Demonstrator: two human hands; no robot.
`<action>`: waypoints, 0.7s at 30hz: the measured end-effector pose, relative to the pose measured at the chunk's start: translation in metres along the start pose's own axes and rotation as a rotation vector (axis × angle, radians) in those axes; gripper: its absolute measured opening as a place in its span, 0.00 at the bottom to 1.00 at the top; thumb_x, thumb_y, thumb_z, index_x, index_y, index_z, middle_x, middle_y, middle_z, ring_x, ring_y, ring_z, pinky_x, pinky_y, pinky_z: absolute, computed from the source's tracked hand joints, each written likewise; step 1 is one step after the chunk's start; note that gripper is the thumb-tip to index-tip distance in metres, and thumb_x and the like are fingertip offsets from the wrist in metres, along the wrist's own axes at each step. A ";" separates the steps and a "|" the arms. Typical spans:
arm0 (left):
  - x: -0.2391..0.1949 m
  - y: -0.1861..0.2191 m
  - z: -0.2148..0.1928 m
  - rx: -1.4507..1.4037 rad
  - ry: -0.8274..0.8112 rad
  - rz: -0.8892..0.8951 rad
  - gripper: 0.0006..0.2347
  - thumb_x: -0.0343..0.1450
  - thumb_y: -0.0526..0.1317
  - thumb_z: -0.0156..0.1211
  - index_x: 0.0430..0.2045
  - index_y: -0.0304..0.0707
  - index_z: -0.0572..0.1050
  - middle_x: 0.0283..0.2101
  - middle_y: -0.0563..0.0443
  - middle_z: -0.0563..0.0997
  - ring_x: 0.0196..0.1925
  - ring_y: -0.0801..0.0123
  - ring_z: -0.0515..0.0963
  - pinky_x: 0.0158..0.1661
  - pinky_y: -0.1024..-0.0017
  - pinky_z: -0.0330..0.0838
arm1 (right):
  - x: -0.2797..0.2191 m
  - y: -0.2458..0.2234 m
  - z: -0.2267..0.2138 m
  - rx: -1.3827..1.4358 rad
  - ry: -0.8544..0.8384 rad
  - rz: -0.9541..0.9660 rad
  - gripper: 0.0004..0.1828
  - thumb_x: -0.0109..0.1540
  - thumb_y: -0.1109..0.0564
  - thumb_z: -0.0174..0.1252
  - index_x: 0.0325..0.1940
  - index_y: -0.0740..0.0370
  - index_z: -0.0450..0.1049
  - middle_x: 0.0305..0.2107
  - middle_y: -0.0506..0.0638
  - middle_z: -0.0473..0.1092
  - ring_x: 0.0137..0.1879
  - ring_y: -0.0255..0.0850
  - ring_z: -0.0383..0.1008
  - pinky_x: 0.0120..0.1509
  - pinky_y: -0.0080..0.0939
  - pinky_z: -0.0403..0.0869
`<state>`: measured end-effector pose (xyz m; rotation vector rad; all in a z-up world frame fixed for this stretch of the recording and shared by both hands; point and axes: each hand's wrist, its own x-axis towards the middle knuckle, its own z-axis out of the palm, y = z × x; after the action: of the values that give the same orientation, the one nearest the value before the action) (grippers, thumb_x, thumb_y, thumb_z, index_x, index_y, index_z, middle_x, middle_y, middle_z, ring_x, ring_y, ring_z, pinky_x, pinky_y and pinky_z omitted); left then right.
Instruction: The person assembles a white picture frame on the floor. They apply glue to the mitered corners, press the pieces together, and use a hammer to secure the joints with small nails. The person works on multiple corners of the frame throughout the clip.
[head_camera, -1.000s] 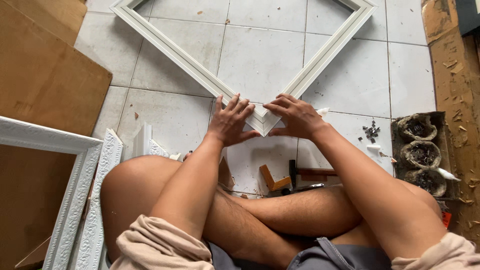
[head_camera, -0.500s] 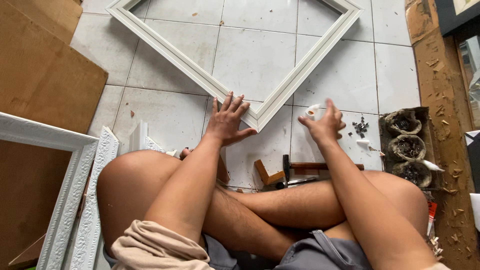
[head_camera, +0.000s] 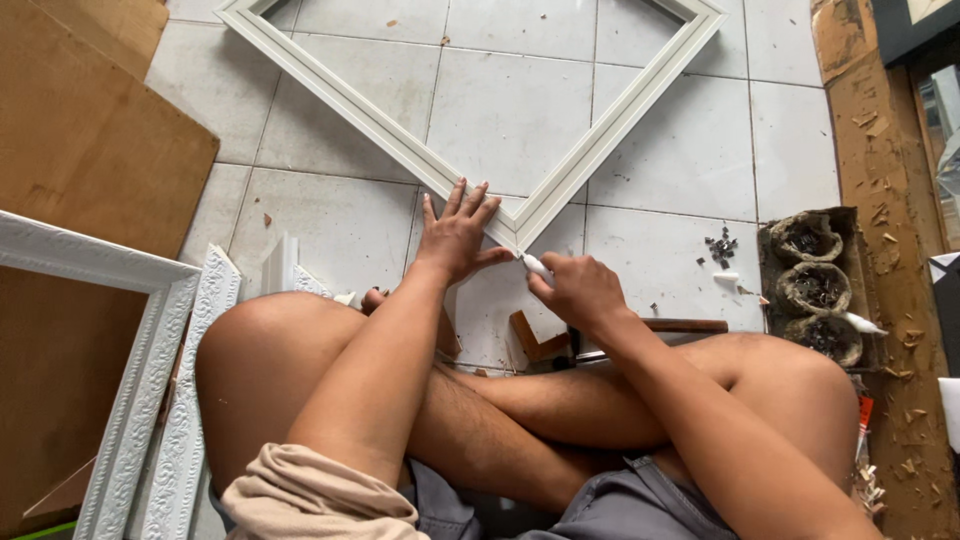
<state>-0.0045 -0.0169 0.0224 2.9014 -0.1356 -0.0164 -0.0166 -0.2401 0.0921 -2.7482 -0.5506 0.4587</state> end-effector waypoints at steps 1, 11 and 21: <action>0.000 0.000 0.000 0.001 0.000 -0.002 0.36 0.65 0.67 0.61 0.68 0.62 0.62 0.76 0.55 0.60 0.80 0.52 0.50 0.65 0.22 0.48 | -0.001 -0.001 -0.001 0.002 0.014 -0.007 0.21 0.65 0.39 0.54 0.50 0.54 0.80 0.32 0.63 0.79 0.42 0.64 0.81 0.47 0.62 0.79; -0.001 0.002 -0.001 -0.010 0.000 -0.007 0.36 0.65 0.68 0.61 0.68 0.62 0.62 0.75 0.54 0.60 0.80 0.51 0.49 0.64 0.19 0.47 | -0.007 -0.005 -0.011 0.042 0.007 -0.061 0.19 0.66 0.43 0.56 0.40 0.59 0.82 0.25 0.62 0.78 0.36 0.60 0.82 0.40 0.57 0.80; -0.002 0.002 0.001 -0.005 0.006 -0.015 0.36 0.65 0.67 0.63 0.68 0.63 0.62 0.75 0.55 0.60 0.80 0.53 0.48 0.64 0.19 0.46 | 0.003 0.000 0.000 0.051 0.026 -0.056 0.19 0.64 0.43 0.57 0.36 0.61 0.81 0.24 0.66 0.76 0.36 0.65 0.81 0.40 0.62 0.78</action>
<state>-0.0062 -0.0188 0.0224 2.8968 -0.1120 -0.0110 -0.0138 -0.2383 0.0909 -2.6793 -0.5999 0.4173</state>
